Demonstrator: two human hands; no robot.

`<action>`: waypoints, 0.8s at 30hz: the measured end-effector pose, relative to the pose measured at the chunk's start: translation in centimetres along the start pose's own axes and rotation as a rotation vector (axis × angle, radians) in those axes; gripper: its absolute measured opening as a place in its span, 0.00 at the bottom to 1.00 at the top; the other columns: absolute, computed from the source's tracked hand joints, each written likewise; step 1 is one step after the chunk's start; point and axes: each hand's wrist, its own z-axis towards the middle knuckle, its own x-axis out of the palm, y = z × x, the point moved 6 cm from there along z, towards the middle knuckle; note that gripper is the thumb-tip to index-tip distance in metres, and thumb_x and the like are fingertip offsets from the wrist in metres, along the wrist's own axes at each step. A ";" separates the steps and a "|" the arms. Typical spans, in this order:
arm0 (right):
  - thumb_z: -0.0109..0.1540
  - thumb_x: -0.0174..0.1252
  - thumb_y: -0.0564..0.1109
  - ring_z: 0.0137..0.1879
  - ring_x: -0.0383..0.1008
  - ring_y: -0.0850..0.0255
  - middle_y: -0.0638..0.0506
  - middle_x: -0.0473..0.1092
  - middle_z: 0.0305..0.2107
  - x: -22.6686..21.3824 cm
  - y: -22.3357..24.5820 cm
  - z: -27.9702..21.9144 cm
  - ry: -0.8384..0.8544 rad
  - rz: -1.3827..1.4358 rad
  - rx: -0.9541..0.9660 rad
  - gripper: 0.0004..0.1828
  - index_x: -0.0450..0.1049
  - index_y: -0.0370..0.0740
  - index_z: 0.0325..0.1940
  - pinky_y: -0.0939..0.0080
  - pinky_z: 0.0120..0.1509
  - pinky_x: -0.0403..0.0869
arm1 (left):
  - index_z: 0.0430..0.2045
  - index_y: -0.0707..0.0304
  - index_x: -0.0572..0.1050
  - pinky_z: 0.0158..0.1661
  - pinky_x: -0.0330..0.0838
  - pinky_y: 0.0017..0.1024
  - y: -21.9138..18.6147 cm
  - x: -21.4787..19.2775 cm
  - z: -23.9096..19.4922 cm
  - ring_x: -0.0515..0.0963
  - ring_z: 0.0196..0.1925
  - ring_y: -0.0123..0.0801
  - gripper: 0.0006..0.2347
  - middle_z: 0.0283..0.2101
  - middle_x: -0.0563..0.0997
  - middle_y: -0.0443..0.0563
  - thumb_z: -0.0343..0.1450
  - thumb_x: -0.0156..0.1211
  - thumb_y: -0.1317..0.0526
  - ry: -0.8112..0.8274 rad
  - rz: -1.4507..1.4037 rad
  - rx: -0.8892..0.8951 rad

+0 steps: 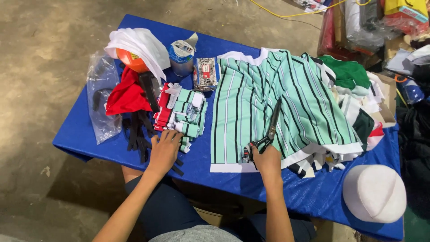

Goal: The person cuts a piece of green and white striped fabric using shears on a blue table. They fold the fabric, make a cut, and then continue cutting along the edge of the material.

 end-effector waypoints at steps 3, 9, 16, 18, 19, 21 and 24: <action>0.63 0.66 0.56 0.14 0.65 0.64 0.50 0.60 0.09 0.2 1.1 -0.2 -0.011 -0.117 -0.053 0.26 0.65 0.37 0.20 0.70 0.11 0.63 | 0.44 0.51 0.79 0.51 0.58 0.41 0.0 -0.4 0.1 0.70 0.57 0.34 0.09 0.45 0.76 0.42 0.71 0.63 0.63 -0.016 -0.029 0.026; 0.63 0.65 0.42 0.43 0.81 0.39 0.29 0.74 0.36 -5.6 12.0 -5.1 -0.039 0.035 -0.237 0.18 0.76 0.21 0.49 0.45 0.43 0.82 | 0.49 0.52 0.76 0.60 0.59 0.41 -0.5 -2.1 -1.0 0.75 0.61 0.33 0.12 0.46 0.81 0.45 0.72 0.60 0.65 -0.004 -0.180 -0.019; 0.60 0.67 0.42 0.53 0.79 0.37 0.32 0.75 0.44 1.5 17.7 -9.1 0.200 0.424 -0.487 0.18 0.75 0.28 0.50 0.41 0.55 0.80 | 0.52 0.61 0.77 0.53 0.71 0.43 -1.2 -6.1 -1.3 0.82 0.55 0.46 0.13 0.48 0.85 0.56 0.73 0.61 0.65 0.013 -0.660 -0.303; 0.59 0.65 0.41 0.59 0.73 0.32 0.32 0.67 0.54 3.4 20.4 -9.7 0.268 0.284 -0.728 0.29 0.67 0.32 0.62 0.37 0.58 0.77 | 0.46 0.60 0.81 0.52 0.74 0.40 -1.0 -4.7 -1.6 0.83 0.52 0.47 0.10 0.45 0.85 0.55 0.71 0.62 0.66 0.080 -0.662 -0.309; 0.59 0.65 0.41 0.59 0.73 0.32 0.32 0.67 0.54 3.6 21.1 -9.6 0.267 0.285 -0.730 0.29 0.67 0.32 0.62 0.37 0.58 0.77 | 0.46 0.60 0.81 0.52 0.74 0.40 -1.2 -4.8 -1.7 0.83 0.52 0.47 0.10 0.45 0.85 0.55 0.71 0.62 0.66 0.078 -0.661 -0.309; 0.62 0.58 0.37 0.64 0.69 0.32 0.30 0.63 0.57 4.4 22.5 -9.5 0.312 0.265 -0.715 0.30 0.62 0.29 0.68 0.38 0.62 0.75 | 0.44 0.61 0.81 0.52 0.74 0.40 -1.7 -4.5 -1.9 0.82 0.54 0.49 0.10 0.46 0.84 0.56 0.70 0.60 0.68 0.124 -0.741 -0.306; 0.64 0.61 0.41 0.57 0.74 0.42 0.39 0.67 0.48 7.3 22.5 -7.7 0.189 0.159 -0.724 0.23 0.68 0.31 0.62 0.48 0.56 0.79 | 0.42 0.60 0.81 0.52 0.72 0.41 -2.1 -4.6 -2.0 0.81 0.55 0.47 0.10 0.46 0.83 0.54 0.70 0.59 0.69 0.129 -0.695 -0.293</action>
